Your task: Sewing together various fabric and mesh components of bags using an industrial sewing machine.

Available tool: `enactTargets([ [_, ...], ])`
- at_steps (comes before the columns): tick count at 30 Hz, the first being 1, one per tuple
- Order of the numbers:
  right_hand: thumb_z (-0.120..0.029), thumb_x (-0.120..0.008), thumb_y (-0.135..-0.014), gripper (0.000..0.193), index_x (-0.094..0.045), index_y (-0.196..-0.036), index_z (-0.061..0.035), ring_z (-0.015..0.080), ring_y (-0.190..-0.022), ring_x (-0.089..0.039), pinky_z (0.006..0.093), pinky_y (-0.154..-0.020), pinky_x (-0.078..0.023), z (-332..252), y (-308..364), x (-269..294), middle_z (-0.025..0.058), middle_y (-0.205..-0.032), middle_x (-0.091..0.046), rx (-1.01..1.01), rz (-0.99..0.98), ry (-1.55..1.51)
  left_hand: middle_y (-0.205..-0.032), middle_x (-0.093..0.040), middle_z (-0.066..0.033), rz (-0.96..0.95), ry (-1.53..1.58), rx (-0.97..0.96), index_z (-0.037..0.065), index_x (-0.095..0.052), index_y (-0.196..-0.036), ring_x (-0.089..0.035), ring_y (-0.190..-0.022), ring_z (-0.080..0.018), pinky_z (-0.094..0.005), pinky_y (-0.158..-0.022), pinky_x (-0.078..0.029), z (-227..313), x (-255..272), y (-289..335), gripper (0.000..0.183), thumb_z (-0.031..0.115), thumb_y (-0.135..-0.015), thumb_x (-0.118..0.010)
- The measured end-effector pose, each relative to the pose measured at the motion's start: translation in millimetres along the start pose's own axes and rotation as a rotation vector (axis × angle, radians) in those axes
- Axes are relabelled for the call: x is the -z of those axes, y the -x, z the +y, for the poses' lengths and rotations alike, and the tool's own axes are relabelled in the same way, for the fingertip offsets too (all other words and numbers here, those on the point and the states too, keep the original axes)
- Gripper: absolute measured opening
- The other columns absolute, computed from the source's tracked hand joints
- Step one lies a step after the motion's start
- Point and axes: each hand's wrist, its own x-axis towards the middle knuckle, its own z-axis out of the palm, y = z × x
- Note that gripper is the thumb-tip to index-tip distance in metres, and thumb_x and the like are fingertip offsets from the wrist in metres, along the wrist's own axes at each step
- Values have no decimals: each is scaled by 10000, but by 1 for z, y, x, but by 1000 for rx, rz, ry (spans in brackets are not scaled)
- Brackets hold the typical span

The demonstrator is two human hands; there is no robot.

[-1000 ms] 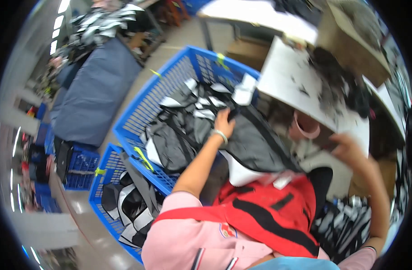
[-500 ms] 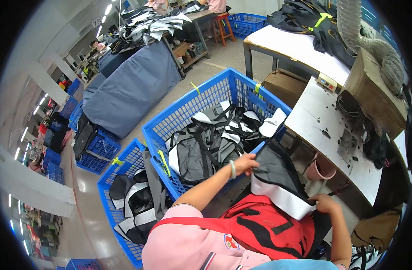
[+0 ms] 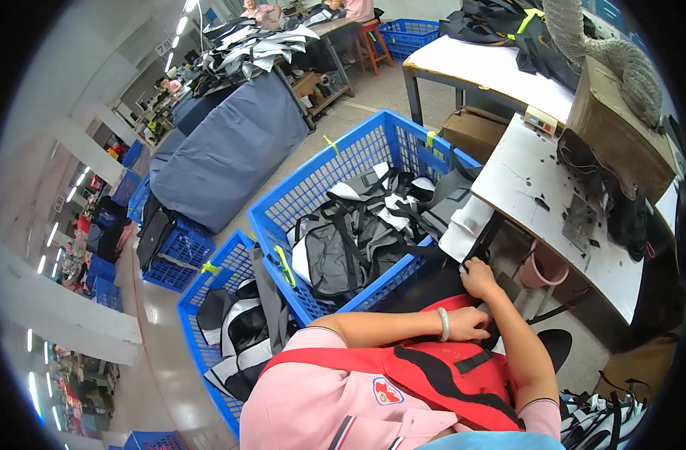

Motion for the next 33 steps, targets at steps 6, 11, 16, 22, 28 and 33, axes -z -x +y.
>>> enactTargets([
  [6,-141,-639,-860,259,-629,-1067,13,215,-1024,-596,348,-922,-455,38,36,-38,103,-1083,-640,431,162,-650,-772,-610,-153,459,42,-417,2,-608,-800,-606,-713,-294,-371,-654,-484,34,77,-9,145,142,-835,-619],
  [11,-115,-553,-912,250,-609,-1126,3,233,-1048,-605,331,-932,-460,-26,108,36,145,-1121,-642,270,-290,-694,-846,-610,-161,-13,-646,-562,34,-622,-838,-609,-848,-328,-417,-780,-490,9,75,-28,183,192,-766,-562],
  [16,-103,-559,-921,204,-667,-1064,-7,239,-1020,-623,316,-910,-465,-38,169,129,141,-1071,-663,247,-436,-595,-730,-625,-110,-151,-860,-558,65,-637,-790,-594,-757,-311,-390,-721,-443,86,82,1,256,304,-802,-544],
  [22,-40,-601,-851,205,-653,-1043,8,278,-938,-632,335,-823,-489,-43,191,182,152,-994,-655,342,-412,-496,-679,-621,-99,-243,-751,-478,72,-660,-684,-568,-755,-283,-379,-736,-419,145,105,22,371,381,-857,-548],
  [28,13,-637,-782,258,-628,-1040,12,292,-914,-621,345,-805,-487,-21,187,129,154,-982,-650,346,-49,-561,-736,-654,-179,-207,-642,-270,60,-703,-796,-631,-750,-376,-449,-698,-493,110,87,15,287,339,-791,-637],
  [33,-33,-647,-800,326,-608,-1123,-11,279,-1062,-583,338,-939,-434,-10,181,128,132,-1113,-624,206,84,-606,-750,-655,-174,-100,-497,-211,58,-713,-842,-630,-737,-368,-440,-674,-491,119,110,7,232,273,-787,-644],
])
